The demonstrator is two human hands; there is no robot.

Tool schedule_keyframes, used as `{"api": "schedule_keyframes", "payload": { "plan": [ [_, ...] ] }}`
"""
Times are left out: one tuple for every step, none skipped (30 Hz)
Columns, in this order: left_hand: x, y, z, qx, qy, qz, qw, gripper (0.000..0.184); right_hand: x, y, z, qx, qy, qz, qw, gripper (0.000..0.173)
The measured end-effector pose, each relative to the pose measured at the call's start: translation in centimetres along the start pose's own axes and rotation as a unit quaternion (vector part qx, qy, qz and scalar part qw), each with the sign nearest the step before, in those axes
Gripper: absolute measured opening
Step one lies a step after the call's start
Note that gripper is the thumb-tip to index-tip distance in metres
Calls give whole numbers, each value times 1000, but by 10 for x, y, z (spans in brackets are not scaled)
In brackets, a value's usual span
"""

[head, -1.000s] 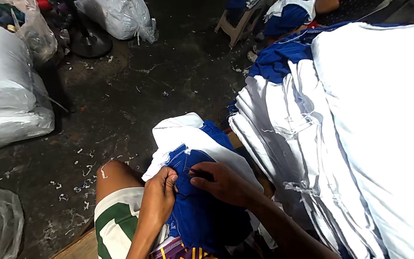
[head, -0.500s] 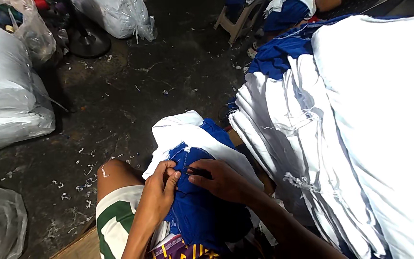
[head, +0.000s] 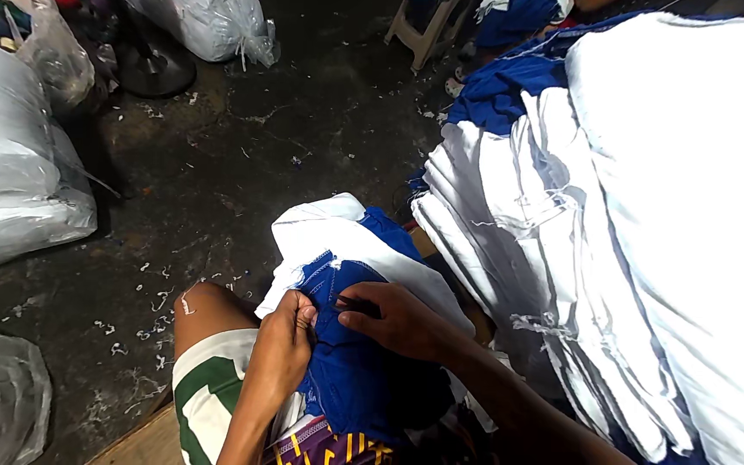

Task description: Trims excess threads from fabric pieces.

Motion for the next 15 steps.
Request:
{"api": "schedule_keyframes", "payload": {
  "plan": [
    [-1,0,0,-1,-8,-7,1000,19,0,0,0,1,-2,-4,1000,29],
    [-1,0,0,-3,-18,-19,1000,19,0,0,0,1,-5,-5,1000,30],
    [-3,0,1,-5,-27,-34,999,19,0,0,0,1,-7,-4,1000,30],
    [-4,0,1,-9,-33,-51,998,19,0,0,0,0,-8,-3,1000,30],
    [-5,0,1,-16,-38,-68,997,20,0,-1,0,0,-9,-2,1000,30],
    [-6,-1,1,-25,-44,-84,995,20,0,-1,-1,2,-10,-3,1000,29],
    [-7,-2,0,-37,-49,-101,993,21,0,-1,-1,3,-12,-2,1000,29],
    [-9,-3,0,-48,-56,-116,990,20,0,-1,-1,4,-14,-2,1000,29],
    [-11,-4,-1,-60,-63,-125,988,17,0,-1,0,4,-14,-3,1000,29],
    [-13,-6,-1,-73,-71,-128,987,13,0,0,0,5,-14,-3,1000,29],
    [-15,-6,-2,-83,-77,-127,985,14,1,0,0,6,-14,-3,1000,28],
    [-16,-6,-3,-88,-79,-122,985,16,1,0,0,8,-15,-2,1000,28],
    [-16,-5,-4,-85,-79,-112,987,15,0,1,0,8,-17,-2,1000,28],
    [-16,-4,-4,-73,-73,-96,990,11,0,1,0,5,-19,-3,1000,27],
    [-16,-4,-4,-57,-65,-81,993,8,-2,0,0,-3,-21,-5,1000,27]
  ]
}}
Point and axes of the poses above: each hand's wrist, its own z-axis towards the middle knuckle, its own y-axis out of the palm, x = y × z, the point moved 6 cm from there along z, towards the middle knuckle, and after that the axes turned 13 degrees about x, right-handed, at the moved point
